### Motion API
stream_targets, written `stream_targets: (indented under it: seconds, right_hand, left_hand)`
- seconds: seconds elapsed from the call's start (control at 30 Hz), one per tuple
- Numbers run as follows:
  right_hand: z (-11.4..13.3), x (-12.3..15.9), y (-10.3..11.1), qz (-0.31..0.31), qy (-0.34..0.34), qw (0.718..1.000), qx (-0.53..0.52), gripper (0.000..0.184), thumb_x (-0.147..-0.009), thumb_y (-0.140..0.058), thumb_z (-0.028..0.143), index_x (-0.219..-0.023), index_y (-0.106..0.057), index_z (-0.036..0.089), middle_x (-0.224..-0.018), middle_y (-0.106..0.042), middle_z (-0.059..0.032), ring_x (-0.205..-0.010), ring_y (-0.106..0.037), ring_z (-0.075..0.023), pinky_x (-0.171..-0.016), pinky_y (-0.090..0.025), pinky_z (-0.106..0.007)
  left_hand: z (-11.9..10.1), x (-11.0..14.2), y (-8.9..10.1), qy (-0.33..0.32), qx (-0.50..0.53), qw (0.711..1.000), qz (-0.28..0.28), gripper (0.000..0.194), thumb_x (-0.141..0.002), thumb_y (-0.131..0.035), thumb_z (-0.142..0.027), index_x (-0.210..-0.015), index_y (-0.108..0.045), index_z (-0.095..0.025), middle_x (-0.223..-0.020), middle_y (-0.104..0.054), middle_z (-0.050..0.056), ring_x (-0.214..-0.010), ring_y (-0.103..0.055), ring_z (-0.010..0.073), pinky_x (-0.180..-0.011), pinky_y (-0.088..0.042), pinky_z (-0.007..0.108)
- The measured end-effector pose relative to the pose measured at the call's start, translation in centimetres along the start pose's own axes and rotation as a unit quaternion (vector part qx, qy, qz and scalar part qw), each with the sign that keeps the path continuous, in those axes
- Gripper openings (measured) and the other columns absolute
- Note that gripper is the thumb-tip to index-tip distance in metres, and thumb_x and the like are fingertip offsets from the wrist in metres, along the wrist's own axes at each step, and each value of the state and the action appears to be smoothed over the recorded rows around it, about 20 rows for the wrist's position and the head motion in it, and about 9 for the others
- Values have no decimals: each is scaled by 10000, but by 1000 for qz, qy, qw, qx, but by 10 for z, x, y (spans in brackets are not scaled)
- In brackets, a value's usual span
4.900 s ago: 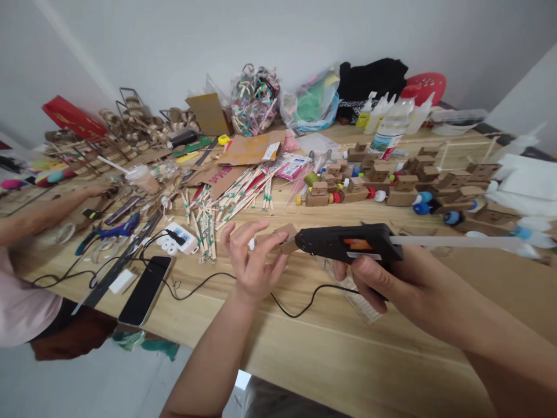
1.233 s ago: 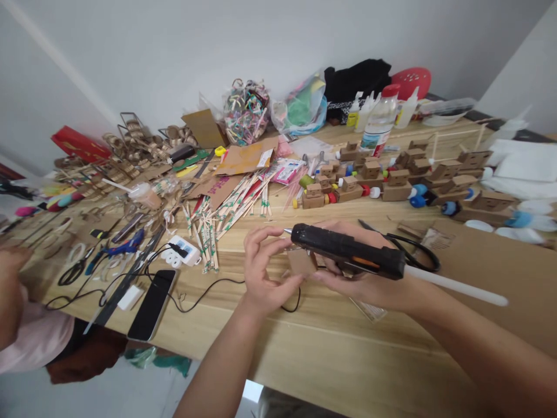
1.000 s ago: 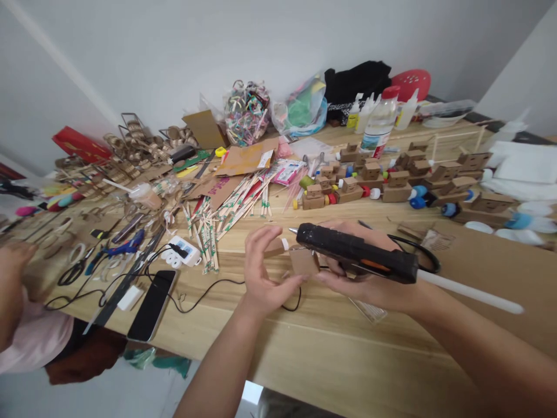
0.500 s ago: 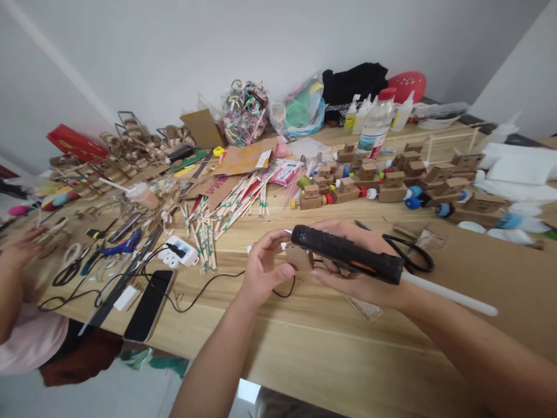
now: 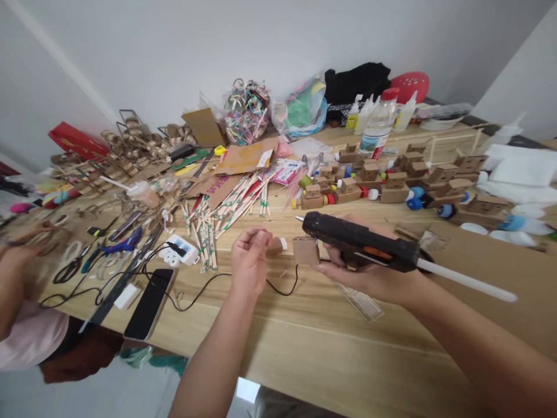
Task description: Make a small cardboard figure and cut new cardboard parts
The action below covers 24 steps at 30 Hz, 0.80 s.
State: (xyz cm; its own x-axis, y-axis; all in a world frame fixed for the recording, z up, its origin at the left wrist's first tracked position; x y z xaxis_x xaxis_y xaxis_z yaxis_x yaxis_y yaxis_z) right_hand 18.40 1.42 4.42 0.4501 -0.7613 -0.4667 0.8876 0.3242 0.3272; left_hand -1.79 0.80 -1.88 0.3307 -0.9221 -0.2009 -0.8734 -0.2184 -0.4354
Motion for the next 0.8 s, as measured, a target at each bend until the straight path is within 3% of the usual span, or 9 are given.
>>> stream_targets:
  seconds: [0.1,0.17,0.27,0.37,0.5,0.6,0.7,0.8]
  right_hand:
    - [0,0,-1,6,-14,1000,1,169,-803,-744,289,-899,-604,279,-583,-559,72,-472,-533,-137,-504,-498,-288]
    - [-2,0,-1,3,4,1000,18,140,-807,-732,270,-891,-621,284,-685,-648,37,-491,-557,-139,-558,-539,-317]
    - [-9,0,-3,-6,40,997,58,101,-811,-728,273,-877,-653,291,-903,-754,-30,-620,-667,-188,-677,-596,-378]
    - [-18,1,-5,-3,61,995,79,131,-826,-731,335,-943,-682,303,-990,-780,-53,-821,-750,-259,-773,-624,-409]
    - [-20,1,-6,9,101,989,103,167,-857,-730,311,-1016,-680,296,-1046,-788,-63,-965,-770,-276,-844,-631,-398]
    - [-16,0,-6,21,122,987,100,154,-885,-730,296,-1027,-673,294,-1064,-790,-60,-964,-773,-256,-847,-629,-370]
    - [-12,-1,-5,34,113,990,77,160,-885,-752,341,-1011,-678,275,-1048,-785,-62,-930,-766,-243,-831,-620,-358]
    - [-9,-1,-4,41,63,996,44,233,-857,-783,421,-983,-681,253,-877,-752,-31,-709,-710,-195,-689,-593,-327]
  left_hand:
    - [-2,0,0,8,0,1000,7,464,-727,-844,-661,-730,-707,-218,-422,-415,-105,-419,-409,77,-633,-527,281]
    - [-2,3,-5,15,-13,999,41,485,-746,-805,-699,-763,-733,-219,-468,-508,-65,-469,-492,105,-618,-520,287]
    - [0,9,-16,48,-29,991,124,586,-658,-819,-766,-851,-780,-214,-722,-725,42,-664,-652,178,-671,-544,324]
    - [1,16,-24,106,-22,978,179,604,-583,-860,-767,-783,-771,-204,-714,-725,51,-664,-646,195,-689,-537,341]
    - [-5,20,-28,152,5,973,174,525,-530,-949,-653,-686,-746,-194,-642,-682,11,-649,-609,147,-679,-484,267]
    - [-8,20,-28,163,7,971,177,487,-526,-969,-606,-706,-777,-195,-634,-693,10,-635,-599,135,-656,-460,245]
    - [-8,19,-26,131,-4,975,177,458,-551,-961,-597,-740,-809,-209,-649,-711,11,-652,-613,147,-691,-479,262]
    - [-7,18,-23,95,-21,980,175,434,-565,-959,-588,-766,-827,-227,-695,-746,18,-715,-655,167,-772,-513,288]
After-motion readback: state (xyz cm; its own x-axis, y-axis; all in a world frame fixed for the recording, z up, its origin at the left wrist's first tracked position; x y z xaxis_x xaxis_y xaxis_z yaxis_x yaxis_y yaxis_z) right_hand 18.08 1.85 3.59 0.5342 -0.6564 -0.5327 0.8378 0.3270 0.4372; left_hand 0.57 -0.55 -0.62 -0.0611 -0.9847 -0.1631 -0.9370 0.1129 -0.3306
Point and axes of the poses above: each hand's wrist, its own x-axis away from the middle knuckle, its own y-axis out of the back of the hand, z = x × y, the point moved 2 cm from there along -x, towards the middle knuckle
